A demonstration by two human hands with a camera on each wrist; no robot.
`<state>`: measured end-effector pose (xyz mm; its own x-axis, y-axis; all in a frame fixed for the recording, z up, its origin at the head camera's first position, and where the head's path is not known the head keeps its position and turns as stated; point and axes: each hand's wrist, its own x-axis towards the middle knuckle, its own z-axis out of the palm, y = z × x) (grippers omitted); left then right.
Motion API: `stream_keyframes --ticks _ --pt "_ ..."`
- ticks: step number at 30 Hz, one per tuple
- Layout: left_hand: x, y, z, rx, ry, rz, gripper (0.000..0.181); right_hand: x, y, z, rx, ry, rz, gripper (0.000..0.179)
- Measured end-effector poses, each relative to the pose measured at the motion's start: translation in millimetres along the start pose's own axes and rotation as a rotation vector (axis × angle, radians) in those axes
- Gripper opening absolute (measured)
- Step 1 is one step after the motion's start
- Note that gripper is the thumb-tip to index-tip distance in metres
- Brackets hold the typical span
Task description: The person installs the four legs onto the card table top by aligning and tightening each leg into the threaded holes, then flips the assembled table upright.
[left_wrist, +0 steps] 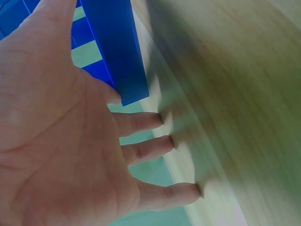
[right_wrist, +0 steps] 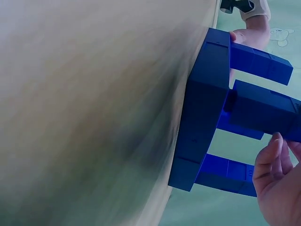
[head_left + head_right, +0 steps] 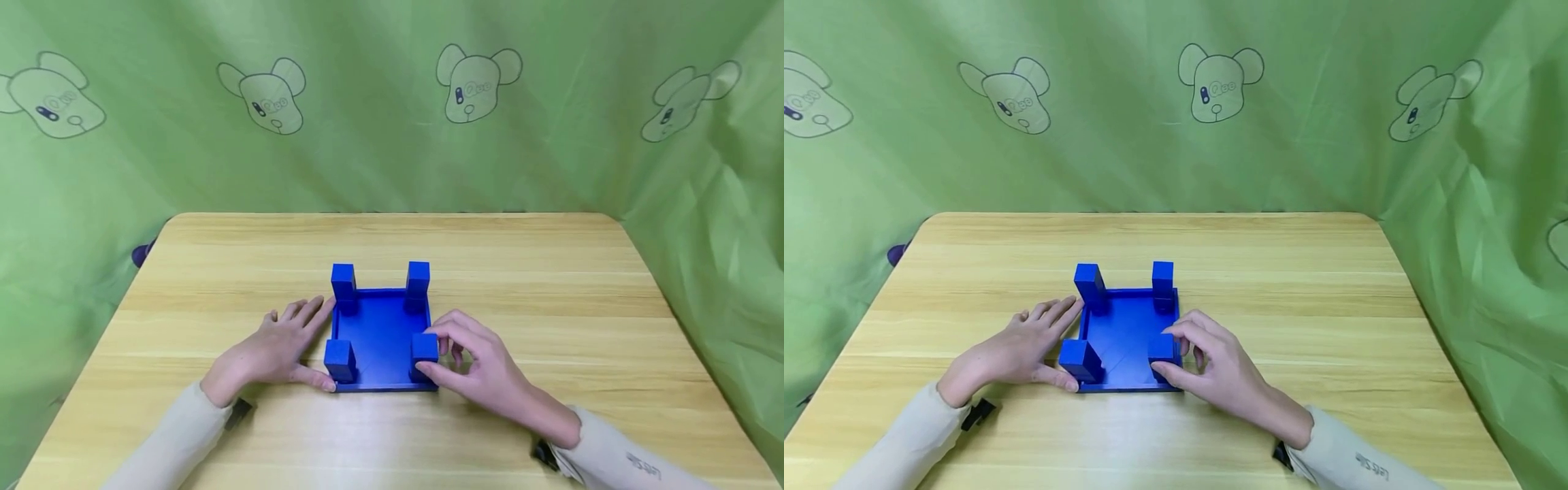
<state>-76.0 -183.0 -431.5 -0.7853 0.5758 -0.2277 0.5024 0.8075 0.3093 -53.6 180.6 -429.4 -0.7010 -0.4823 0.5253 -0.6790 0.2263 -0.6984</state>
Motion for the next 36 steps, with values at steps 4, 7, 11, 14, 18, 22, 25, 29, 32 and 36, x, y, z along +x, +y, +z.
stream_keyframes --ticks 4,7,11,14,18,22,25,29,32,36 --pt "1.6 0.8 0.1 0.0 -0.001 -0.002 0.141 0.1 -1.5 -0.9 0.016 -0.014 -0.025 0.038" --pt "1.7 1.4 -0.1 -0.001 -0.003 -0.005 0.14 0.9 -1.7 -0.6 0.018 -0.015 -0.052 0.039" --pt "1.6 1.7 0.3 -0.001 0.001 -0.003 0.14 0.3 -1.3 -0.5 0.014 -0.018 -0.038 0.037" --pt "1.8 1.6 0.9 -0.003 0.0 -0.006 0.14 -0.9 -1.1 -1.0 0.007 -0.026 -0.007 0.037" --pt "1.9 1.1 1.4 0.0 -0.001 -0.009 0.141 -1.8 -1.0 -1.4 -0.002 -0.038 0.033 0.041" --pt "1.3 0.3 1.9 0.0 -0.004 -0.009 0.141 -2.5 -1.0 -0.6 -0.013 -0.042 0.056 0.044" --pt "1.6 -0.4 1.9 -0.001 -0.004 -0.007 0.141 -2.8 -0.9 0.1 -0.017 -0.035 0.06 0.043" --pt "1.1 -0.8 1.1 0.005 -0.004 -0.011 0.141 -3.2 -0.1 0.6 -0.01 -0.03 0.066 0.034" --pt "1.3 -0.4 0.7 0.002 -0.005 -0.007 0.141 -3.9 0.5 0.0 -0.004 -0.021 0.058 0.029" --pt "1.9 -0.1 0.8 0.0 -0.014 -0.008 0.141 -4.8 1.1 -1.4 0.001 -0.009 0.037 0.037"
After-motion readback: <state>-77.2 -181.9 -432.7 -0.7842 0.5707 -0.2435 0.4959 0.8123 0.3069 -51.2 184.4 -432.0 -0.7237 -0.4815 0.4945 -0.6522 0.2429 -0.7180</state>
